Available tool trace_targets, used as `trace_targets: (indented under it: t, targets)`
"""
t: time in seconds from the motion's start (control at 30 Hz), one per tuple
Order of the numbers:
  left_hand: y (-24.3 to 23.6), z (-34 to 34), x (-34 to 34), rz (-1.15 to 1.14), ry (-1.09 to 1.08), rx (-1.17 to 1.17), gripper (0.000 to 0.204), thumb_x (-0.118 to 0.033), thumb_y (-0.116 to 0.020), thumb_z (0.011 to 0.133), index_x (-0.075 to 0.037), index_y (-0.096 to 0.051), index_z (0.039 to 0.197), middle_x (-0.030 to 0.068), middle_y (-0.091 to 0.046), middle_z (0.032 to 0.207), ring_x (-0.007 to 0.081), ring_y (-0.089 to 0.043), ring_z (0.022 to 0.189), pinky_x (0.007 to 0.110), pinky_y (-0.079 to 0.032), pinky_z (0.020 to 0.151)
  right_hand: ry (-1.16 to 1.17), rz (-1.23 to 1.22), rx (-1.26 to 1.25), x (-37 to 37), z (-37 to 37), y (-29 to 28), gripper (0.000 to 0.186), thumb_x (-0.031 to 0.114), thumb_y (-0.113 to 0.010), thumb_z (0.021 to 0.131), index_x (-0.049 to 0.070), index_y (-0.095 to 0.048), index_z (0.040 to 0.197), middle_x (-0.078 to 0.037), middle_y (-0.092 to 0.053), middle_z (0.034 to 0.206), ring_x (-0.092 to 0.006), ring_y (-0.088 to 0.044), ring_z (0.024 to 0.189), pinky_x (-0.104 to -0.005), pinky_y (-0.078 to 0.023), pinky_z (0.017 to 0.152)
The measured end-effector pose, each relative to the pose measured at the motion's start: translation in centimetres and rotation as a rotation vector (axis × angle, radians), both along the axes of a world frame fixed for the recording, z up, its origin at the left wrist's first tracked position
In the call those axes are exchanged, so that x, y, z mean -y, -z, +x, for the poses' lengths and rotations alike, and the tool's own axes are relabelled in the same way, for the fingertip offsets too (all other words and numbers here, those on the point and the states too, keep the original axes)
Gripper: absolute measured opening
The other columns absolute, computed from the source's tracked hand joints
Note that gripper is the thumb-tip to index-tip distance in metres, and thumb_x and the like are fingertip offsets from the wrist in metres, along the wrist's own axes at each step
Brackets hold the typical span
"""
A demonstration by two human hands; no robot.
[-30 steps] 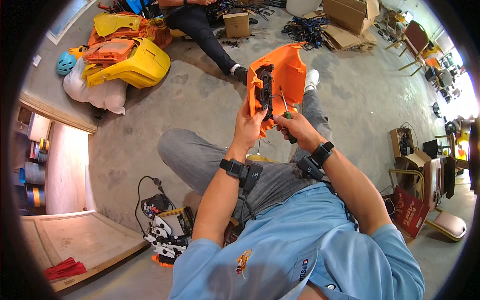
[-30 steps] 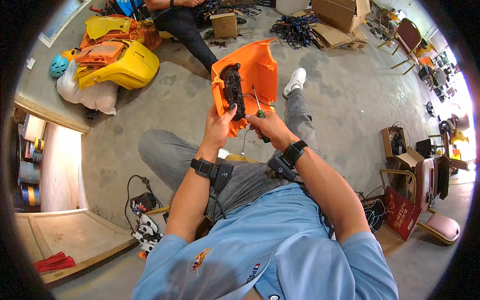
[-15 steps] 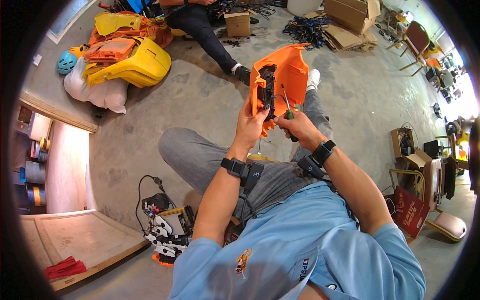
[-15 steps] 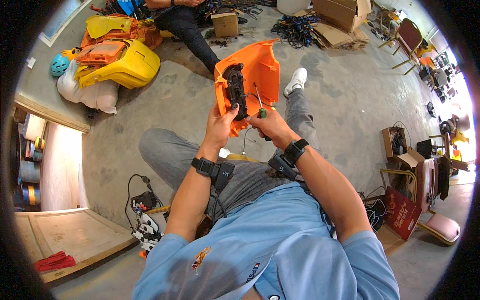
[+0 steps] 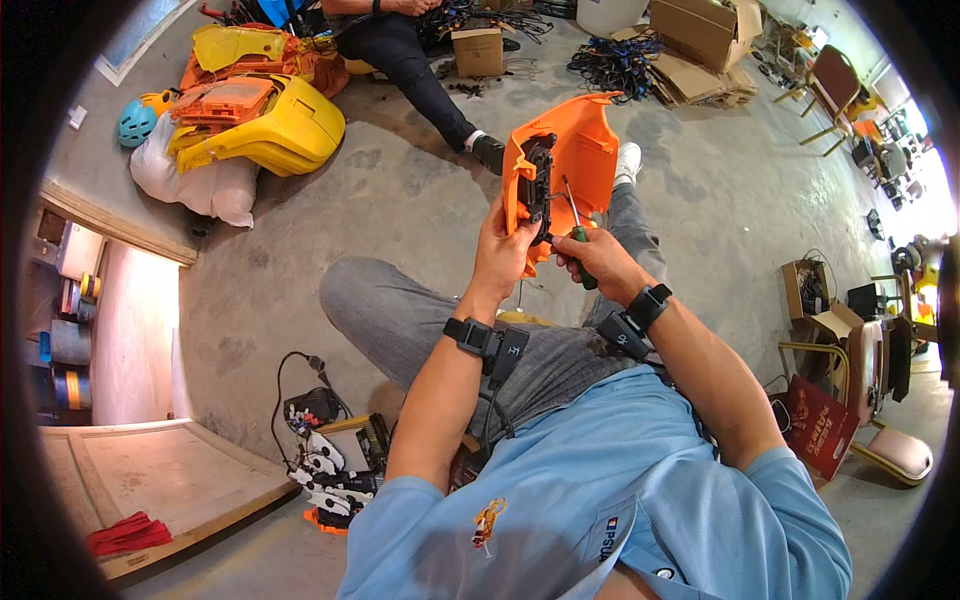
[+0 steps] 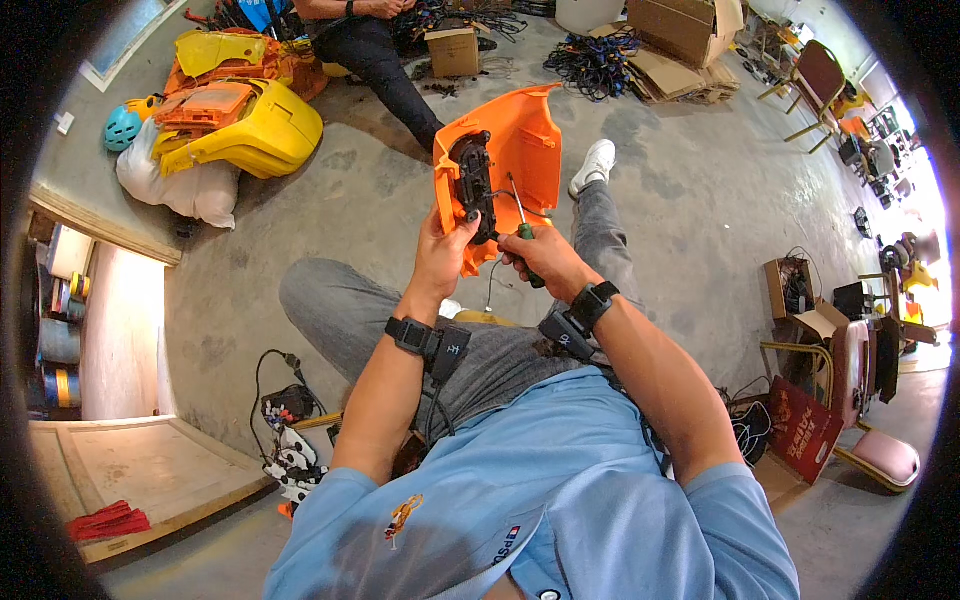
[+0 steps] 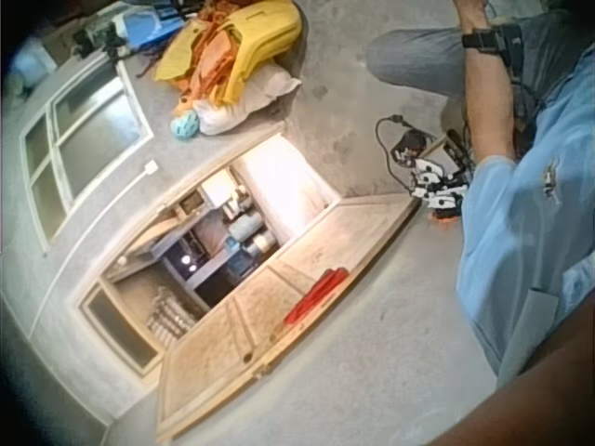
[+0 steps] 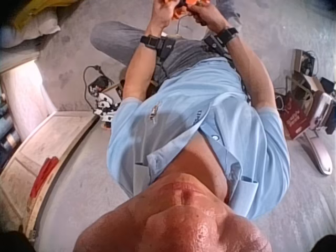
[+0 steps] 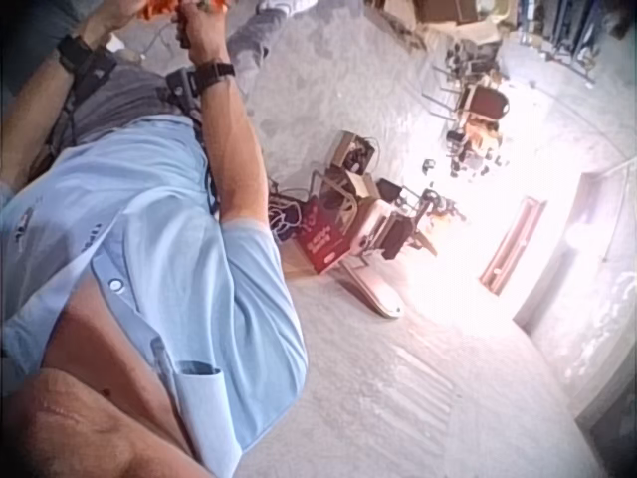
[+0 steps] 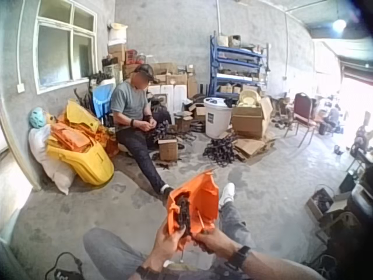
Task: Using a screwdriver to repair or assemble a small orange plastic component, possibly from a motorcycle.
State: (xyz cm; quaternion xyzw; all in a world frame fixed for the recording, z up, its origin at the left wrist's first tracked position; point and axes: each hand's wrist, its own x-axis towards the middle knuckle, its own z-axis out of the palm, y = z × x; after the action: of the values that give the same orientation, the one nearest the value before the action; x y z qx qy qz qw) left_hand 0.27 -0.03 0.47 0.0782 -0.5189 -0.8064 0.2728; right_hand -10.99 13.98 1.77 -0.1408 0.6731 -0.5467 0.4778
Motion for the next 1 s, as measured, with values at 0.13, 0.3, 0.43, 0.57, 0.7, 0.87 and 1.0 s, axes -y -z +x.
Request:
trace_targets:
  t: [0.13, 0.3, 0.43, 0.57, 0.7, 0.87, 1.0]
  targets:
    - [-0.3, -0.1, -0.1, -0.009, -0.003, 0.008, 0.021, -0.006, -0.059, 0.100, -0.004, -0.058, 0.121, 0.0011, -0.062, 0.105, 0.0105, -0.061, 0.088, 0.027, -0.053, 0.077, -0.015, -0.005, -0.046, 0.0, -0.2, 0.5, 0.024, 0.026, -0.068, 0.096, 0.003, -0.066, 0.088, -0.001, -0.061, 0.076, -0.0088, -0.050, 0.063, -0.0260, -0.041, 0.054]
    - [1.0, -0.4, 0.5, -0.155, -0.066, -0.053, 0.023, -0.009, -0.060, 0.101, -0.004, -0.057, 0.123, 0.0014, -0.064, 0.106, 0.0127, -0.065, 0.085, 0.030, -0.060, 0.069, -0.012, 0.002, -0.025, 0.2, 0.4, -0.3, 0.023, 0.026, -0.067, 0.098, 0.006, -0.064, 0.086, 0.001, -0.060, 0.074, -0.0080, -0.049, 0.062, -0.0258, -0.041, 0.055]
    - [0.1, -0.1, 0.0, -0.005, -0.004, 0.022, 0.023, -0.004, -0.059, 0.098, -0.004, -0.057, 0.122, 0.0002, -0.061, 0.103, 0.0104, -0.060, 0.086, 0.028, -0.055, 0.074, -0.003, 0.008, 0.024, 0.1, 0.2, -0.2, 0.025, 0.028, -0.066, 0.099, 0.006, -0.064, 0.087, 0.001, -0.060, 0.075, -0.0082, -0.050, 0.062, -0.0258, -0.042, 0.055]
    - [-0.5, 0.2, -0.2, 0.036, 0.009, 0.036, 0.025, 0.000, -0.059, 0.096, -0.004, -0.058, 0.121, -0.0003, -0.060, 0.102, 0.0084, -0.055, 0.089, 0.025, -0.049, 0.079, -0.018, -0.001, -0.005, 0.0, 0.3, -0.3, 0.023, 0.026, -0.067, 0.098, 0.006, -0.064, 0.087, 0.001, -0.059, 0.075, -0.0081, -0.049, 0.062, -0.0259, -0.042, 0.055]
    - [-0.6, 0.1, -0.3, -0.003, -0.010, 0.011, 0.025, 0.000, -0.059, 0.097, -0.004, -0.058, 0.121, -0.0003, -0.060, 0.102, 0.0083, -0.055, 0.089, 0.025, -0.049, 0.080, -0.027, 0.005, -0.060, 0.0, 0.0, 0.4, 0.020, 0.023, -0.070, 0.096, 0.007, -0.063, 0.085, 0.001, -0.059, 0.074, -0.0079, -0.049, 0.062, -0.0261, -0.042, 0.055]
    - [-0.2, 0.0, 0.0, -0.099, -0.018, -0.003, 0.022, -0.007, -0.060, 0.100, -0.005, -0.058, 0.122, -0.0010, -0.062, 0.108, 0.0088, -0.059, 0.096, 0.027, -0.050, 0.085, -0.058, -0.013, -0.080, 0.0, -0.1, 0.4, 0.021, 0.024, -0.069, 0.096, 0.007, -0.064, 0.086, 0.001, -0.060, 0.075, -0.0079, -0.050, 0.063, -0.0261, -0.042, 0.055]
    - [0.1, 0.1, 0.2, -0.047, 0.024, 0.046, 0.022, -0.008, -0.060, 0.100, -0.004, -0.057, 0.123, -0.0001, -0.063, 0.108, 0.0096, -0.060, 0.095, 0.027, -0.051, 0.084, -0.004, 0.019, 0.016, 0.0, 0.3, -0.4, 0.023, 0.026, -0.067, 0.098, 0.005, -0.065, 0.090, 0.000, -0.062, 0.077, -0.0082, -0.051, 0.063, -0.0254, -0.042, 0.055]
